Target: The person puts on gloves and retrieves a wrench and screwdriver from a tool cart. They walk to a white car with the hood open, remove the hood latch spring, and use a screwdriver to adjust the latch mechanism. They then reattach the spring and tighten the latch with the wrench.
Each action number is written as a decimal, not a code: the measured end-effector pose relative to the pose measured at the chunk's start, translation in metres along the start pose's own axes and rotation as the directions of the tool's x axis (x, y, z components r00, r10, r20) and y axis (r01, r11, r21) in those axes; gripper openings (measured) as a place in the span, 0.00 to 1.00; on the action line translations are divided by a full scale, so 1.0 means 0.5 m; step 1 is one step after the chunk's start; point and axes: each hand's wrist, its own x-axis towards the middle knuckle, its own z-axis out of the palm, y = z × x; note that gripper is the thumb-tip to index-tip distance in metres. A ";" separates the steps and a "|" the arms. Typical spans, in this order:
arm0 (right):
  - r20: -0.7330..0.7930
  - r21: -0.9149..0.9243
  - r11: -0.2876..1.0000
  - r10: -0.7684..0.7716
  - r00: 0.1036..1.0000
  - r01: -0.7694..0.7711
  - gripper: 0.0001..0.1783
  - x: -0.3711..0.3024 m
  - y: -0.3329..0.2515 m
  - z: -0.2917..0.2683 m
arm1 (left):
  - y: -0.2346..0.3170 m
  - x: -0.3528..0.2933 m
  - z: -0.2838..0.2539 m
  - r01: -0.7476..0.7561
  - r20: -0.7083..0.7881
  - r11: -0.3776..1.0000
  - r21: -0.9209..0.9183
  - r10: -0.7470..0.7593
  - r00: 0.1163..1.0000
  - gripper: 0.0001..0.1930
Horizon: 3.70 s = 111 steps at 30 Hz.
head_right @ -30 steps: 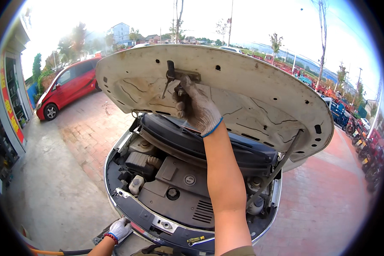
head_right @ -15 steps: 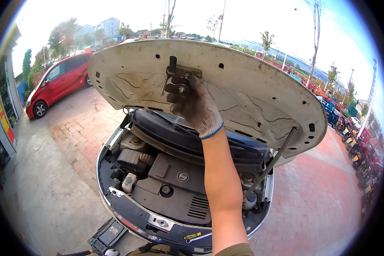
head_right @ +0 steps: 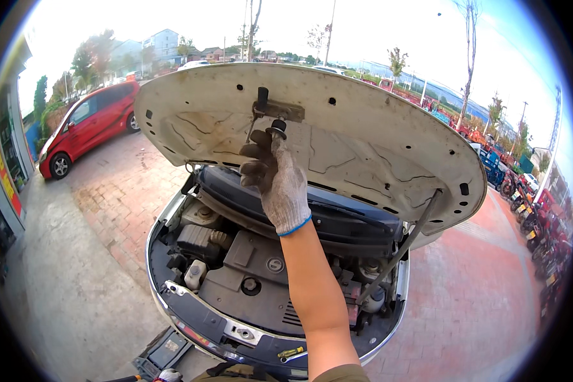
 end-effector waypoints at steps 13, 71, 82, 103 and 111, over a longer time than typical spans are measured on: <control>-0.107 0.258 0.966 0.011 0.994 0.018 0.11 -0.004 0.009 0.057 | 0.027 0.037 -0.035 0.675 0.252 0.562 -0.478 -0.648 0.719 0.13; 0.358 -0.048 0.985 0.170 0.918 -0.164 0.22 0.084 -0.114 -0.067 | 1.543 0.256 -0.666 -0.393 -0.725 0.782 0.483 0.609 0.322 0.23; 0.210 -0.196 0.973 0.163 0.964 -0.122 0.23 0.110 -0.101 -0.074 | 1.526 0.286 -0.639 -0.497 -0.770 0.744 0.447 0.603 0.211 0.30; 0.210 -0.272 0.947 0.233 0.949 -0.172 0.20 0.118 -0.126 -0.084 | 1.512 0.290 -0.650 -0.614 -0.715 0.635 0.470 0.681 0.157 0.34; 0.188 -0.245 0.953 0.228 0.955 -0.179 0.25 0.072 -0.135 -0.032 | 1.502 0.296 -0.662 -0.600 -0.703 0.633 0.489 0.693 0.158 0.32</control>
